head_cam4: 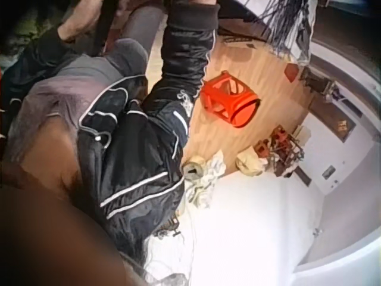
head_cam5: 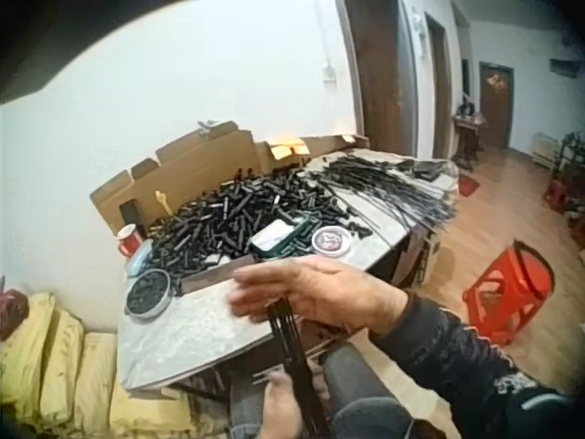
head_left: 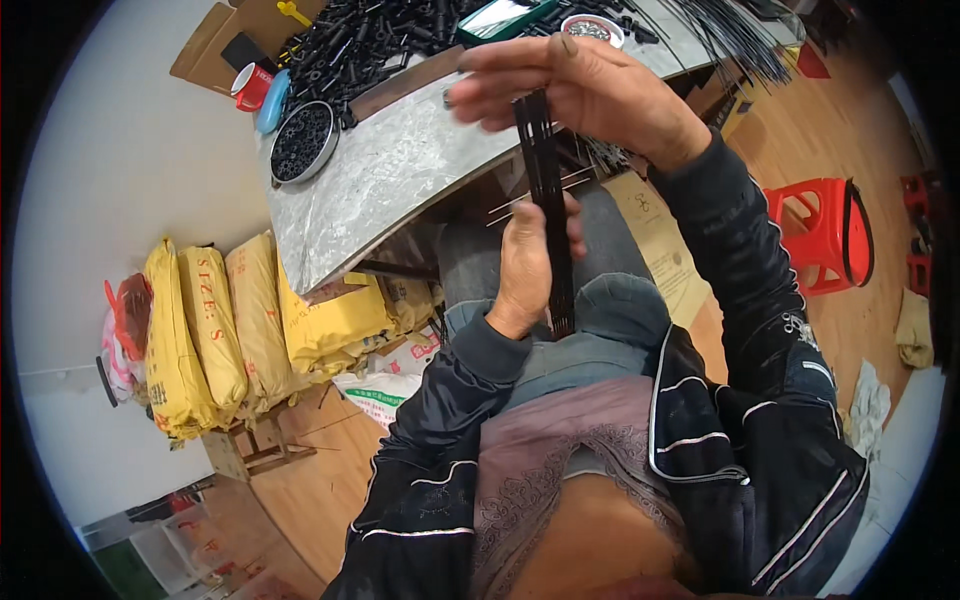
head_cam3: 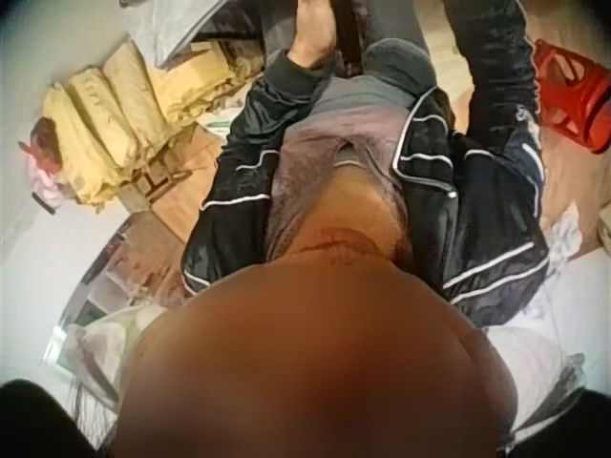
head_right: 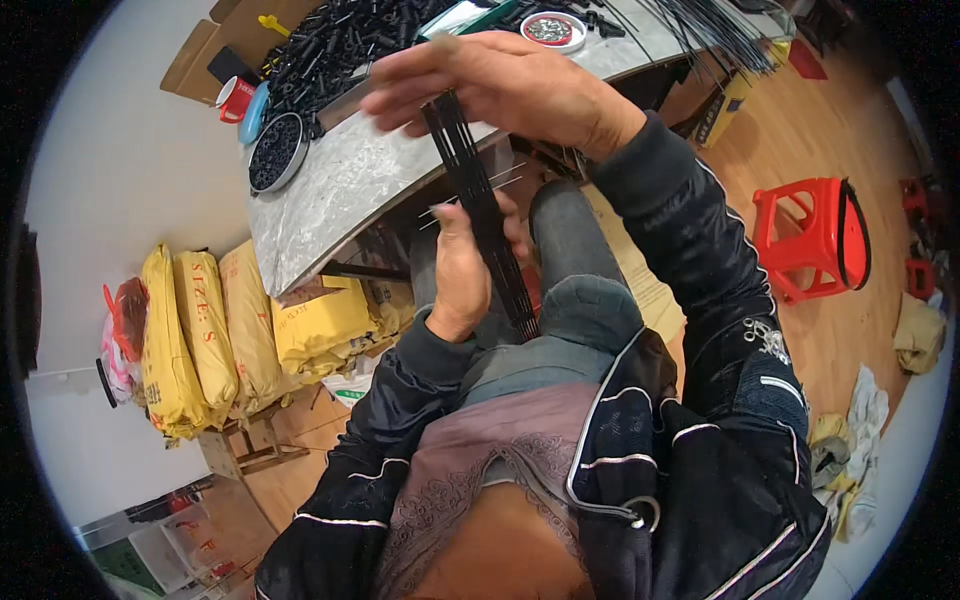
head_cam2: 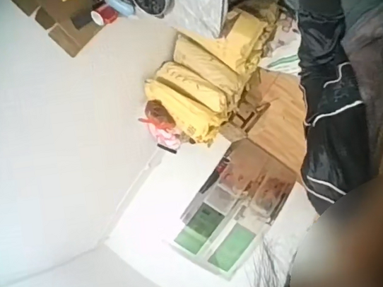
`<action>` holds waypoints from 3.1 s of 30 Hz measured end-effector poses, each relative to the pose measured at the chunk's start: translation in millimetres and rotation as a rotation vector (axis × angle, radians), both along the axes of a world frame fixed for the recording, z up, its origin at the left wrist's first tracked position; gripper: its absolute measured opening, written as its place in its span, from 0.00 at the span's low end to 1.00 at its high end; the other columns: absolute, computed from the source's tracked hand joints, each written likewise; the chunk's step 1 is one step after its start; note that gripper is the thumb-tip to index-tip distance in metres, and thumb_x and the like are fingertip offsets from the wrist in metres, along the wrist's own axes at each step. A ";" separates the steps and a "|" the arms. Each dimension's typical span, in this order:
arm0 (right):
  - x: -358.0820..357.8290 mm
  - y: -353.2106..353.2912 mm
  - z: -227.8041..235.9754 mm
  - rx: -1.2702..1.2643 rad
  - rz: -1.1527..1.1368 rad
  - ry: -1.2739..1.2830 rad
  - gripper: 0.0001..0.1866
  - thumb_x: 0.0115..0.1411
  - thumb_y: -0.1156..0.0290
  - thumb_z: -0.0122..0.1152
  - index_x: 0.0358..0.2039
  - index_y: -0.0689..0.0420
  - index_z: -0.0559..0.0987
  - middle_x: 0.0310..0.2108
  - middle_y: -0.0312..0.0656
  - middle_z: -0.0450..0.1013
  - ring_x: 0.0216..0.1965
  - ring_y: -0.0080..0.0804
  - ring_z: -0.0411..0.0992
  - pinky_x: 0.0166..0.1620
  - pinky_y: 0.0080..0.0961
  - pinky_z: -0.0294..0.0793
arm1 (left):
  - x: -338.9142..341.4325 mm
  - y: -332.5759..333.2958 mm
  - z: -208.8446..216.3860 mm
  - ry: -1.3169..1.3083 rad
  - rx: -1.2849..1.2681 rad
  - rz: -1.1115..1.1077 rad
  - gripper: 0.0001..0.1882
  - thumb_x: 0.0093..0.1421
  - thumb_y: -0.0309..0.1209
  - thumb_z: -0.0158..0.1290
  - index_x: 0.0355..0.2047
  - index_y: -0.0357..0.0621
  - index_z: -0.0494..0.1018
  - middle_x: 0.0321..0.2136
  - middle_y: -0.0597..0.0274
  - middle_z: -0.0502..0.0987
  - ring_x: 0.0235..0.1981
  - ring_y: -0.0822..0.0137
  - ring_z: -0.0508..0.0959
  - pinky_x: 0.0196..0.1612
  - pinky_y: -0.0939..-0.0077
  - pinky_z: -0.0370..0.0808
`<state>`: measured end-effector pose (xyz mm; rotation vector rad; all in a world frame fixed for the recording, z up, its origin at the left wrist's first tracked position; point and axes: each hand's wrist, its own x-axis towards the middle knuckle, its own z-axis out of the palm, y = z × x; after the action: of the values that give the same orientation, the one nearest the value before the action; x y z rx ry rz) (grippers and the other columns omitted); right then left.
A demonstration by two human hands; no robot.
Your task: Bundling, aligning, and trimming groups of black wires at a factory workbench.
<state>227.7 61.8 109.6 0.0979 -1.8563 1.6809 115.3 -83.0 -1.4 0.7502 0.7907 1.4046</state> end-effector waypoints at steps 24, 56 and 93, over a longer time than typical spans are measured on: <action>30.8 -31.2 -67.8 0.383 -0.641 -0.632 0.10 0.57 0.67 0.55 0.29 0.62 0.76 0.20 0.53 0.66 0.22 0.47 0.68 0.27 0.34 0.67 | -8.5 1.9 6.4 -0.053 -0.103 0.125 0.15 0.68 0.35 0.46 0.49 0.39 0.63 0.39 0.54 0.72 0.31 0.60 0.80 0.33 0.65 0.82; -9.2 -63.2 -115.6 -1.110 -0.084 -0.282 0.17 0.65 0.69 0.53 0.49 0.69 0.70 0.41 0.59 0.75 0.42 0.51 0.77 0.46 0.43 0.78 | -256.5 323.9 72.3 1.849 -0.264 0.358 0.20 0.50 0.40 0.59 0.39 0.39 0.79 0.42 0.46 0.79 0.45 0.48 0.78 0.48 0.57 0.75; -8.8 -77.1 -126.2 -1.066 -0.108 -0.148 0.19 0.68 0.66 0.48 0.54 0.62 0.62 0.40 0.55 0.74 0.37 0.45 0.78 0.41 0.38 0.79 | -137.4 110.8 72.2 0.943 -0.160 -0.230 0.08 0.55 0.29 0.60 0.33 0.40 0.74 0.21 0.72 0.71 0.18 0.81 0.67 0.21 0.86 0.62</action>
<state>218.9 -15.2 -16.6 -0.5600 -0.8195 2.3980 -22.2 27.9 70.7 1.3499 1.4572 0.7190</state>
